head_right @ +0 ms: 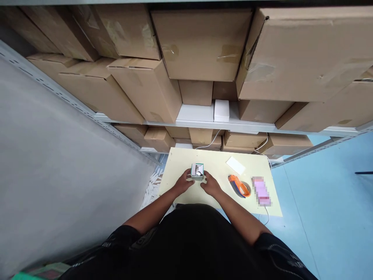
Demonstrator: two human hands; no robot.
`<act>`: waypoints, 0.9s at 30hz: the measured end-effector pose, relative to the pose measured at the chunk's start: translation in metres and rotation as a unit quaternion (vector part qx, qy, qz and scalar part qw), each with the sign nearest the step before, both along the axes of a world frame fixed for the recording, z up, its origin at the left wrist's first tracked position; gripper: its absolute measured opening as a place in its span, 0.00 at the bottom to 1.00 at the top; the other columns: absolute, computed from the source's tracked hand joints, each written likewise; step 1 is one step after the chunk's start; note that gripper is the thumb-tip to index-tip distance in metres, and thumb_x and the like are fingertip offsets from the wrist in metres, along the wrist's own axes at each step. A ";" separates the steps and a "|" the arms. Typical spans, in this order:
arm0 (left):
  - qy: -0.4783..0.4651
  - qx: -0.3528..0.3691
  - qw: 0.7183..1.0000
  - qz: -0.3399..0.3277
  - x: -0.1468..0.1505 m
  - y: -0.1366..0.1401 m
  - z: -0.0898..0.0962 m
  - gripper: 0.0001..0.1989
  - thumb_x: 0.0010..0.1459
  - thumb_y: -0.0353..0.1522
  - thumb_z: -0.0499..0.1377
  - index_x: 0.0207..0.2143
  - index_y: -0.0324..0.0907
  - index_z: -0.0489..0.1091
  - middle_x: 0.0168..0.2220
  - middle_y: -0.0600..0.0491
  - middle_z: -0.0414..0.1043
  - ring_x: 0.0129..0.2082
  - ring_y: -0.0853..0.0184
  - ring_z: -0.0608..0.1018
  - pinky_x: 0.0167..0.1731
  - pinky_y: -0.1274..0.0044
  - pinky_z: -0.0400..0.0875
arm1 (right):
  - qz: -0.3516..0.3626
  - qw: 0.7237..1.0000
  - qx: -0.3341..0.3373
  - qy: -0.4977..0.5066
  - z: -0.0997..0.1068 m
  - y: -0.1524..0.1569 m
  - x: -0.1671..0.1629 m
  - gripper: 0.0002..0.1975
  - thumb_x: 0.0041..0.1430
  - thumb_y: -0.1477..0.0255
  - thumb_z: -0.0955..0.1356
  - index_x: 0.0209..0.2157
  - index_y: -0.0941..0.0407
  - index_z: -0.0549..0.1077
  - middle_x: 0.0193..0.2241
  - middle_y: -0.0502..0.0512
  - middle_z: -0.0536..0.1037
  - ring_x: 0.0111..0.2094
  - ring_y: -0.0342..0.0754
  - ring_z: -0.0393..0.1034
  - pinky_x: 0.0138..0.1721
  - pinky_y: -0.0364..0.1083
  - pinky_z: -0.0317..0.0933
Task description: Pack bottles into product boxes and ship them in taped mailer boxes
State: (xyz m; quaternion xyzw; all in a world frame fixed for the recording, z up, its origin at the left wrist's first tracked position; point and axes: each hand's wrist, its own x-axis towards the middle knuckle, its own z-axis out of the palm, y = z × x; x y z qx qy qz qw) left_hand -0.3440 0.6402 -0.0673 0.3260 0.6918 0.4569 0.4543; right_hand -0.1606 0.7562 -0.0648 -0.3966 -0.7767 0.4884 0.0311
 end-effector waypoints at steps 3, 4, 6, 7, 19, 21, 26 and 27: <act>-0.010 -0.008 1.000 0.012 0.007 0.000 -0.009 0.42 0.51 0.26 0.66 0.67 0.42 0.58 0.65 0.40 0.67 0.60 0.52 0.75 0.62 0.58 0.68 | 0.019 0.999 -0.045 -0.018 -0.011 0.006 -0.003 0.43 0.53 0.74 0.71 0.70 0.50 0.58 0.61 0.59 0.73 0.55 0.57 0.74 0.52 0.53 0.69; -0.008 -0.005 1.000 0.014 0.009 0.000 -0.011 0.42 0.51 0.26 0.67 0.68 0.42 0.58 0.65 0.40 0.67 0.60 0.52 0.75 0.62 0.58 0.67 | 0.024 0.998 -0.055 -0.016 -0.014 0.008 -0.006 0.44 0.53 0.74 0.72 0.70 0.50 0.57 0.60 0.59 0.74 0.55 0.57 0.74 0.52 0.53 0.69; -0.006 0.002 1.000 0.022 0.008 0.000 -0.016 0.43 0.51 0.26 0.66 0.68 0.43 0.58 0.65 0.41 0.68 0.60 0.52 0.76 0.62 0.59 0.67 | 0.031 0.997 -0.067 -0.001 -0.018 0.010 -0.016 0.46 0.52 0.75 0.72 0.71 0.49 0.55 0.58 0.58 0.76 0.54 0.56 0.74 0.53 0.53 0.69; -0.006 0.004 1.000 0.028 0.005 0.000 -0.018 0.42 0.51 0.26 0.66 0.68 0.43 0.58 0.65 0.41 0.68 0.60 0.52 0.76 0.62 0.59 0.67 | 0.034 0.997 -0.070 0.008 -0.019 0.010 -0.024 0.46 0.51 0.76 0.72 0.71 0.50 0.55 0.57 0.58 0.76 0.54 0.56 0.74 0.53 0.53 0.69; 0.026 0.053 0.997 0.039 -0.168 0.012 -0.036 0.40 0.52 0.26 0.64 0.68 0.43 0.60 0.62 0.43 0.71 0.56 0.55 0.78 0.59 0.61 0.70 | -0.009 0.996 -0.081 0.027 -0.026 0.013 -0.209 0.42 0.51 0.75 0.72 0.68 0.48 0.59 0.52 0.55 0.79 0.49 0.54 0.77 0.52 0.51 0.70; 0.021 0.060 0.998 0.028 -0.191 0.020 -0.037 0.40 0.51 0.26 0.64 0.68 0.43 0.61 0.62 0.43 0.71 0.55 0.55 0.78 0.59 0.61 0.71 | -0.032 0.995 -0.090 0.021 -0.026 0.018 -0.229 0.43 0.51 0.75 0.73 0.68 0.49 0.59 0.52 0.55 0.79 0.49 0.54 0.77 0.52 0.51 0.70; 0.024 0.076 0.997 0.000 -0.217 0.027 -0.045 0.39 0.52 0.27 0.65 0.67 0.43 0.61 0.63 0.42 0.70 0.55 0.55 0.78 0.59 0.61 0.70 | -0.072 0.992 -0.101 -0.005 -0.025 0.023 -0.249 0.40 0.53 0.74 0.72 0.66 0.49 0.60 0.46 0.53 0.81 0.44 0.52 0.78 0.50 0.50 0.70; 0.028 0.076 0.997 -0.002 -0.218 0.027 -0.047 0.39 0.52 0.27 0.65 0.67 0.42 0.61 0.62 0.42 0.70 0.55 0.55 0.78 0.59 0.61 0.70 | -0.077 0.992 -0.101 -0.012 -0.025 0.023 -0.249 0.39 0.52 0.73 0.72 0.65 0.49 0.61 0.45 0.52 0.81 0.43 0.51 0.78 0.49 0.50 0.70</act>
